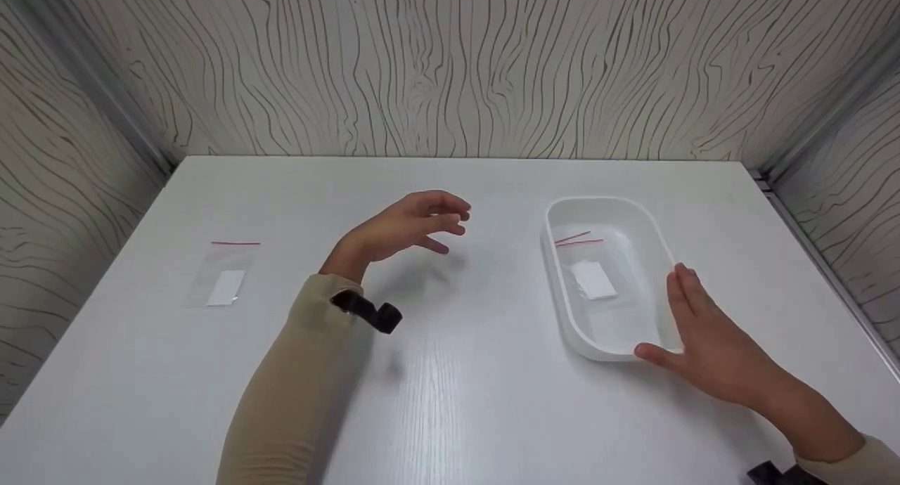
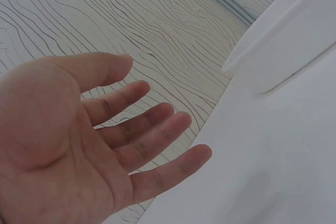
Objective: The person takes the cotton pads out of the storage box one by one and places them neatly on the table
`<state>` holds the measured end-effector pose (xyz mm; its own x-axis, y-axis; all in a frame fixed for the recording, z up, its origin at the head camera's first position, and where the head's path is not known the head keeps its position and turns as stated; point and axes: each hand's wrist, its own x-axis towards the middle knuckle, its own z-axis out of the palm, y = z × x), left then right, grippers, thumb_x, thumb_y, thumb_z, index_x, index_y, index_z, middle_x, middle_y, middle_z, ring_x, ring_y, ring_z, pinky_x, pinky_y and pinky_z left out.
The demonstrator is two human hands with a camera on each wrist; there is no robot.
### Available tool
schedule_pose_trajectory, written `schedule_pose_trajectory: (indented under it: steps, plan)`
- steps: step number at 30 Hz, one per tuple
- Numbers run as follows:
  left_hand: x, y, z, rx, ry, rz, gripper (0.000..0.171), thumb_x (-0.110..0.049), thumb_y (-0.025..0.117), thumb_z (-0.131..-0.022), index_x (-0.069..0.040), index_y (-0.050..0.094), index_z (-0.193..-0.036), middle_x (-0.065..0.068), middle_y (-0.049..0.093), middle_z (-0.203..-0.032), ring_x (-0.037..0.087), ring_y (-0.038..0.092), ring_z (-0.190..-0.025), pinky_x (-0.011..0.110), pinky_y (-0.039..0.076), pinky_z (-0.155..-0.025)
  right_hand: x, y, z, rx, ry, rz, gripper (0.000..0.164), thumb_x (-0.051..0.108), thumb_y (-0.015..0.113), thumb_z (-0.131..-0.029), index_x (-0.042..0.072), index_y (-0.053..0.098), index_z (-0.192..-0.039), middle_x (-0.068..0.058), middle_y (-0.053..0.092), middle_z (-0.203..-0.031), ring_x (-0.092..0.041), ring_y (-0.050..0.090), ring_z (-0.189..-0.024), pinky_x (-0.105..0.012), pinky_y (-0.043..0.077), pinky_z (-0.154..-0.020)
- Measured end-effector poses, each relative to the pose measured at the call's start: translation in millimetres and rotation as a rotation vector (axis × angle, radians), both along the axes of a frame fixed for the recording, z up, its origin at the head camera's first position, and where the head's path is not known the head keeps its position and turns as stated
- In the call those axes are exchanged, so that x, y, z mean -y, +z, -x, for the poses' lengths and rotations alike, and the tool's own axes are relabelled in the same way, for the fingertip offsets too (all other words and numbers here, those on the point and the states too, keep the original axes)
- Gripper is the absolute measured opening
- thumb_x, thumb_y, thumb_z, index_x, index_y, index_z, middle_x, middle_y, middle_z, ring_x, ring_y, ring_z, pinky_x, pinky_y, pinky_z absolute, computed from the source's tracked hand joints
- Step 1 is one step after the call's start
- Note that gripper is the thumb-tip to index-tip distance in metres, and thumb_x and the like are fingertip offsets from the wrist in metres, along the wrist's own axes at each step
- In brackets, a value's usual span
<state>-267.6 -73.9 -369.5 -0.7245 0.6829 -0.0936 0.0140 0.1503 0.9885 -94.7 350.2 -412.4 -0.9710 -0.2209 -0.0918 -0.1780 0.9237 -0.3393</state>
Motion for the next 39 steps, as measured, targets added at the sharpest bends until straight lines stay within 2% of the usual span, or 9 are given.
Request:
schedule_pose_trajectory:
  steps: [7,21,39]
  plan:
    - [-7,0.0,0.3,-0.005,-0.014,-0.008,0.034,-0.017,0.058,-0.104,-0.004,0.056,-0.136,0.018,0.052,-0.141,0.028,0.059,-0.124,0.047,0.056,-0.096,0,0.5,-0.1,0.003,0.003,0.001,0.117,0.060,0.064,-0.094,-0.007,-0.008,-0.157,-0.021,-0.018,-0.166,-0.042,-0.010,-0.153,-0.064,0.011,-0.119]
    - [-32,5.3,-1.4,-0.026,-0.043,0.005,0.031,-0.015,0.058,-0.104,-0.006,0.058,-0.135,0.010,0.059,-0.132,0.027,0.060,-0.124,0.045,0.057,-0.095,1,1.8,-1.4,0.009,0.006,0.016,0.116,0.059,0.065,-0.094,-0.007,-0.008,-0.157,-0.020,-0.019,-0.166,-0.041,-0.012,-0.153,-0.063,0.008,-0.120]
    - [-60,11.7,-3.4,-0.042,-0.084,-0.013,0.032,-0.016,0.059,-0.104,-0.006,0.059,-0.134,0.009,0.059,-0.133,0.024,0.061,-0.122,0.042,0.058,-0.093,0,1.7,-0.6,0.007,0.004,0.011,0.117,0.059,0.065,-0.094,-0.007,-0.007,-0.157,-0.022,-0.018,-0.166,-0.042,-0.010,-0.153,-0.066,0.011,-0.119]
